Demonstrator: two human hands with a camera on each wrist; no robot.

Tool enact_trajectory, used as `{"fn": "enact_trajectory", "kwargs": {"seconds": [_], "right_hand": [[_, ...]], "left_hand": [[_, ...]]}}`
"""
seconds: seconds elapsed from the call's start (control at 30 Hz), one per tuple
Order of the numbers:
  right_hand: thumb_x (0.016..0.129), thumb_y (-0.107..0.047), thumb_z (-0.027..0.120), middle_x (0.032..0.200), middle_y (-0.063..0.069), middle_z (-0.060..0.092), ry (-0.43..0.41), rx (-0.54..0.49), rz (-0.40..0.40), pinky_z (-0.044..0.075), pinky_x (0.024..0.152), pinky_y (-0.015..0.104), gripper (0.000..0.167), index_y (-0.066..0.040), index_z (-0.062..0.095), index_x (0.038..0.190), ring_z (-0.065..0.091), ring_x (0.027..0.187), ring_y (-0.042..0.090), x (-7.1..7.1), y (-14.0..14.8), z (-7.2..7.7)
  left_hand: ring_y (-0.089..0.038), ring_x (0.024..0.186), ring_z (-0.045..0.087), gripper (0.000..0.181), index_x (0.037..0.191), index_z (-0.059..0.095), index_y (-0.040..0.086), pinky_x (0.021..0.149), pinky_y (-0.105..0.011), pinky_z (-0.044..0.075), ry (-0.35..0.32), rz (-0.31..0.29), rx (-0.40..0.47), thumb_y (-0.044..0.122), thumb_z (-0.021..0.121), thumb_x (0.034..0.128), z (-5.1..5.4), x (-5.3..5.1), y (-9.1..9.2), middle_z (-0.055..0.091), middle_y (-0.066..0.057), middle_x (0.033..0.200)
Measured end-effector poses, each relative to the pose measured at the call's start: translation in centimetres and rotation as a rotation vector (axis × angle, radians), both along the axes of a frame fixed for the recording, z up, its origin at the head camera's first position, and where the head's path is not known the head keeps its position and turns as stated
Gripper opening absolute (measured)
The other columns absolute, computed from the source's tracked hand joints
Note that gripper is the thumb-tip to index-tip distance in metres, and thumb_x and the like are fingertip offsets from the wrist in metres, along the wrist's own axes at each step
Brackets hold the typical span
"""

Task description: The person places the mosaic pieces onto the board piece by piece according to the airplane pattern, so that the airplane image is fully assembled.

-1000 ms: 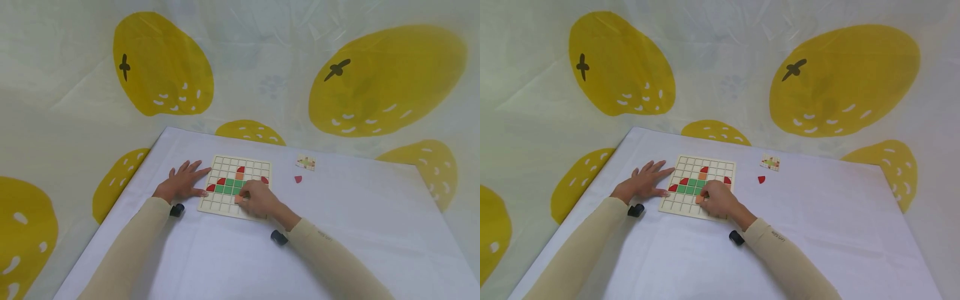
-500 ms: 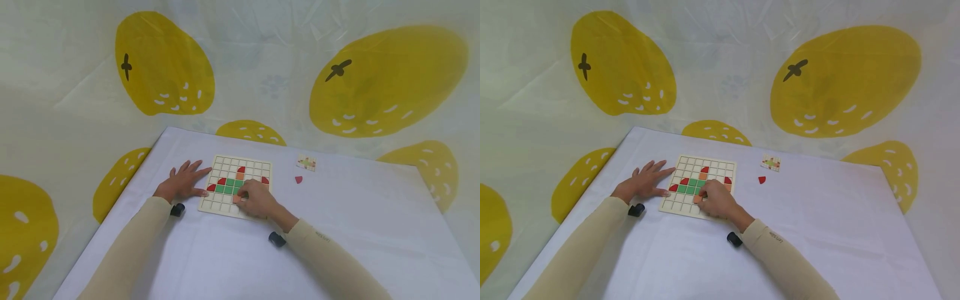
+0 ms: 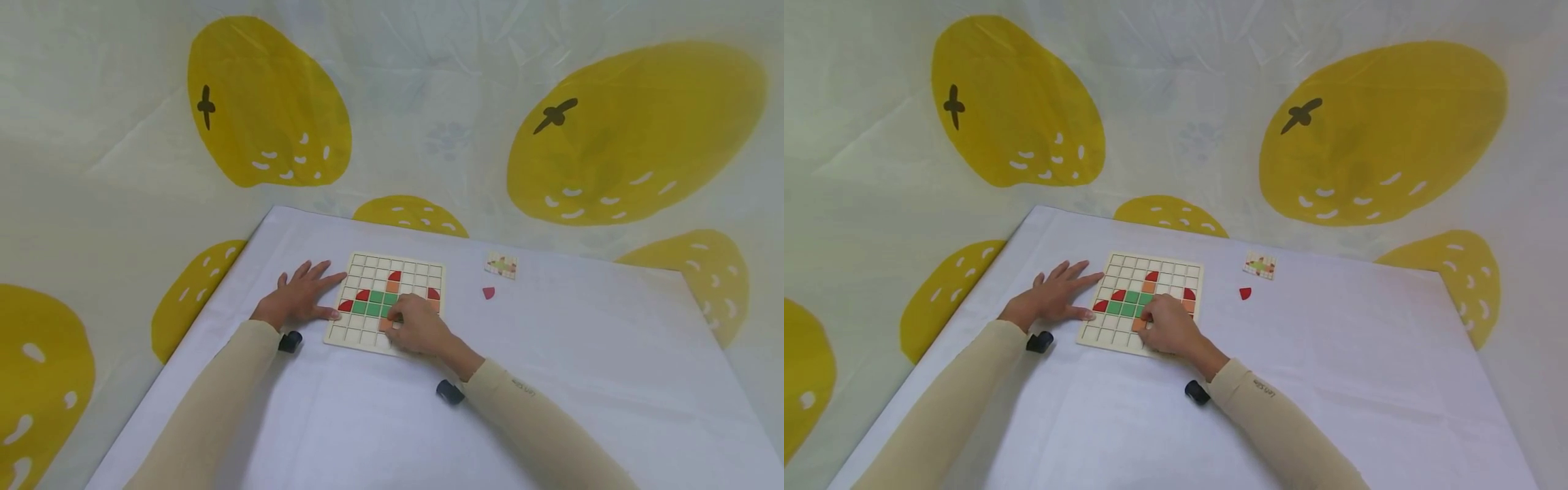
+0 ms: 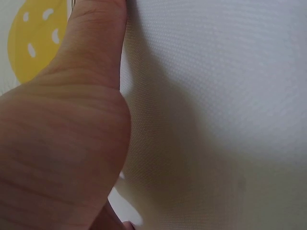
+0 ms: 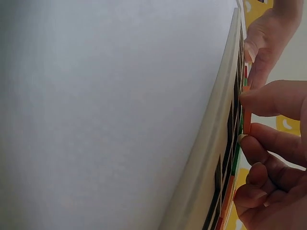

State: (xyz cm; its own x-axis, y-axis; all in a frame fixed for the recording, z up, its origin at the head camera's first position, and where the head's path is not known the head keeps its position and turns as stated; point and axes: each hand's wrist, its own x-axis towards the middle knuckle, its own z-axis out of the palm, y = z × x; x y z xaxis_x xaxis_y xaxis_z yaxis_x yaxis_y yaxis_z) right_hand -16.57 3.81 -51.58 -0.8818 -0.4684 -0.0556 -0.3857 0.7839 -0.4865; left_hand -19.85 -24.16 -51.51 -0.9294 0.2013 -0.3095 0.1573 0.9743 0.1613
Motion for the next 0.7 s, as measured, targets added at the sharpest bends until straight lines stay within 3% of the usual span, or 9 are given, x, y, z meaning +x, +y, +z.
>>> {"fn": "enact_trajectory", "kwargs": {"seconds": [0.7], "right_hand": [[0.089, -0.023, 0.08, 0.097, -0.002, 0.069, -0.005, 0.027, -0.009, 0.054, 0.083, 0.03, 0.018, -0.012, 0.082, 0.104, 0.057, 0.092, 0.014, 0.07, -0.36, 0.2]], "left_hand": [[-0.046, 0.163, 0.0, 0.098, 0.164, 0.019, 0.05, 0.12, -0.082, 0.008, -0.004, 0.002, -0.004, 0.069, 0.073, 0.0845, -0.09, -0.08, 0.08, 0.005, -0.003, 0.179]]}}
